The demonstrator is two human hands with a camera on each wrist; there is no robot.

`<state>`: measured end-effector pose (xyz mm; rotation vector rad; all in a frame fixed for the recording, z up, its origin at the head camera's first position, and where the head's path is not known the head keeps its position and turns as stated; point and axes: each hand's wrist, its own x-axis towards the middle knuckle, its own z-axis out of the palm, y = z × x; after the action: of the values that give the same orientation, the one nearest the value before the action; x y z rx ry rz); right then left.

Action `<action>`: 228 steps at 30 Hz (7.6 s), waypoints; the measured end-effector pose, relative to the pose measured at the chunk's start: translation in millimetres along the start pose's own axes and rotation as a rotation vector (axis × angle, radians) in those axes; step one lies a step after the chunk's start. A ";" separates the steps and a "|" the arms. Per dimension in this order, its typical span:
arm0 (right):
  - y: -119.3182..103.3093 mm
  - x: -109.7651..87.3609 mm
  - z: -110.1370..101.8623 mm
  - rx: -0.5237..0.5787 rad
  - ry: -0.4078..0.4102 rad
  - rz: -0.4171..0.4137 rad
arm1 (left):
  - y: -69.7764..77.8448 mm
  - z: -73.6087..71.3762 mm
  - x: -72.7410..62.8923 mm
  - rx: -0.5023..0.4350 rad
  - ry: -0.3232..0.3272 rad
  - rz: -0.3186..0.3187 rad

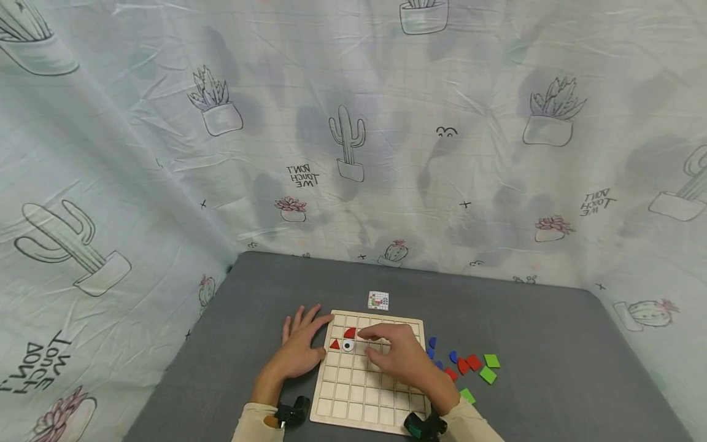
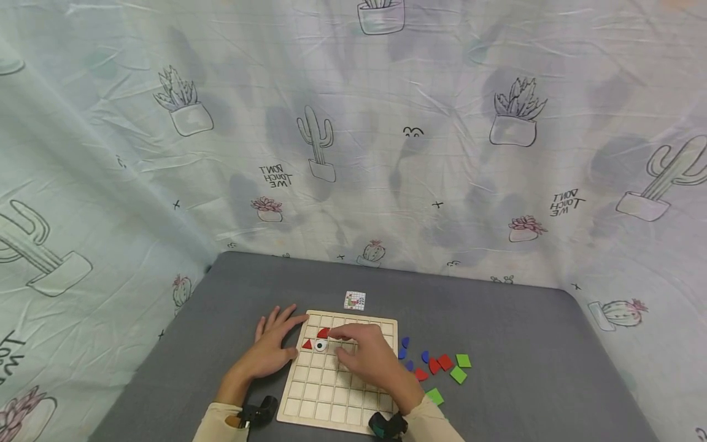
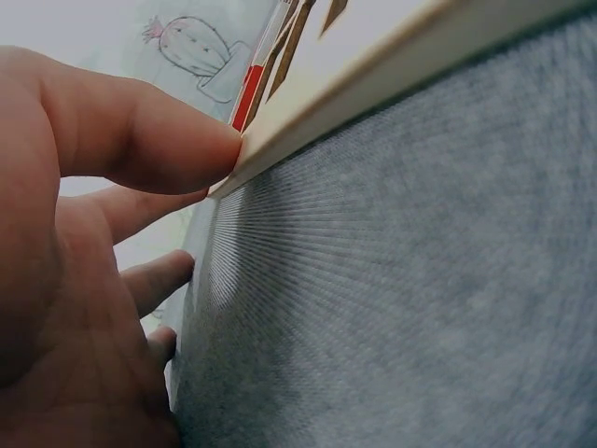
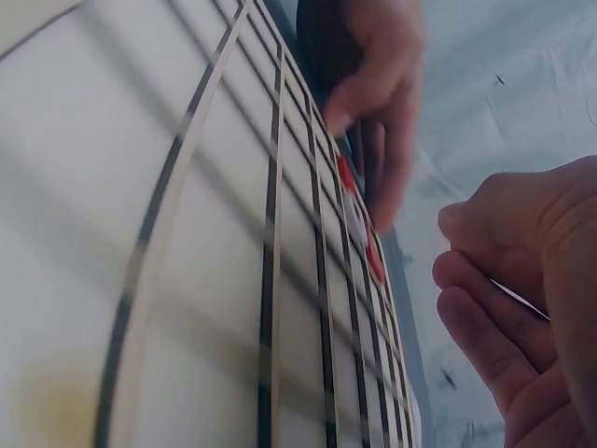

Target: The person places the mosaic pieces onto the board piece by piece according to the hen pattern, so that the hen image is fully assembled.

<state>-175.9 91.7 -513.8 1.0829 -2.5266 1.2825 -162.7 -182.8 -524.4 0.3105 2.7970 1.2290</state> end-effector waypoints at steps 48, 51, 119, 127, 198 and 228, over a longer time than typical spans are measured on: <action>80.1 -157.6 -158.7 -0.278 0.245 0.387 | -1.9 1.7 -0.2 -0.010 -0.013 -0.021; 81.4 -158.8 -157.9 -0.278 0.234 0.388 | -2.8 2.4 0.3 -0.009 -0.014 -0.021; -19.1 -6.2 42.4 0.044 0.073 0.095 | 0.9 1.9 -0.8 0.016 -0.009 -0.010; -17.4 -6.7 45.7 -0.015 0.052 0.065 | 0.8 1.8 -2.0 0.009 -0.008 -0.010; 23.5 -146.9 -121.2 -0.343 0.306 0.362 | -1.0 2.2 -1.0 -0.034 0.031 0.025; 36.4 -164.1 -113.8 -0.480 0.339 0.655 | -6.7 4.8 -1.4 -0.043 0.039 0.048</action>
<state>-101.7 280.0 -529.6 -0.0670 -2.7672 0.7659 -161.7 -184.1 -532.7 0.3569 2.8069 1.3170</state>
